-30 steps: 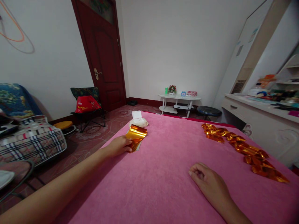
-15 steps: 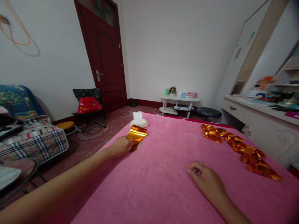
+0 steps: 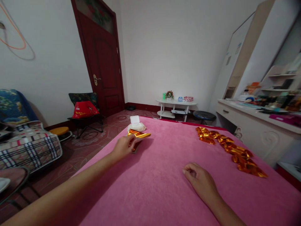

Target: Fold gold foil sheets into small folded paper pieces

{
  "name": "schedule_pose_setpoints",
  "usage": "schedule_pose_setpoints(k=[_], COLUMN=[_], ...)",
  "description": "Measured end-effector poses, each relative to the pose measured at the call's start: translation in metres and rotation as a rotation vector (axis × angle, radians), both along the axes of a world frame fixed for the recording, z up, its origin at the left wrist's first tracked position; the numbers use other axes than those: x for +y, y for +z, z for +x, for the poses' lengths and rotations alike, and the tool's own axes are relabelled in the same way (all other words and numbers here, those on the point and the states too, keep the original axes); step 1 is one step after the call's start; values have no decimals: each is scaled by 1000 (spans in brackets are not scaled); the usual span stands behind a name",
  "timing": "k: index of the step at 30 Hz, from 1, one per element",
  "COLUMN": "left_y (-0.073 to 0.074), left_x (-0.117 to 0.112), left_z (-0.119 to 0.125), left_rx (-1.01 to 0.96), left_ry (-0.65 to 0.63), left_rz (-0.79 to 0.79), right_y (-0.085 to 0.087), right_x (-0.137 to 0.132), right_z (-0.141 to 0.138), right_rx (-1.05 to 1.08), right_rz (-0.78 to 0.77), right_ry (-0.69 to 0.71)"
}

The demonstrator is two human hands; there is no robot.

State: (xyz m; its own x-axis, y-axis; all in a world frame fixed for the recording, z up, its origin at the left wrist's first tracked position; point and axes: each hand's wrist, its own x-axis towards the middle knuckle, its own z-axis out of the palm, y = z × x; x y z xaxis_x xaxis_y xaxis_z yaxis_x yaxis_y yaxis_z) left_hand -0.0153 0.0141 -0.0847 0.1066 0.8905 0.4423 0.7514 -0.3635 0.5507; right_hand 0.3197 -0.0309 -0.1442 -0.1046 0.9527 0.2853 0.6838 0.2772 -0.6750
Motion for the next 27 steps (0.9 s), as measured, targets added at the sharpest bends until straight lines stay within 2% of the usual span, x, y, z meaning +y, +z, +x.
schedule_pose_setpoints(k=[2, 4, 6, 9, 12, 15, 20, 24, 27], left_y=[12, 19, 20, 11, -4, -15, -24, -29, -28], left_x=[-9, -18, -26, -33, -37, -46, -73, -91, -93], left_z=[31, 63, 93, 125, 141, 147, 148, 147, 143], left_rx=[-378, -779, -1049, -1278, -1421, -1426, -1162, -889, -647], left_ry=[-64, -174, -289, -368, -421, -476, -484, -597, -688], left_rz=[2, -115, -237, -341, -399, -505, -808, -1056, -1078], right_y=[3, 7, 10, 14, 19, 24, 27, 15, 2], right_x=[-2, -6, -12, -18, -21, -20, -12, 0, 6], right_z=[-2, -6, -12, -21, -26, -24, -9, 8, 20], right_rx=[180, 427, 694, 1092, 1343, 1366, 1260, 1067, 810], right_rz=[-1, -60, -172, -306, -454, -403, -188, -132, -109], right_ry=[12, 59, 183, 338, 375, 307, 94, -37, -43])
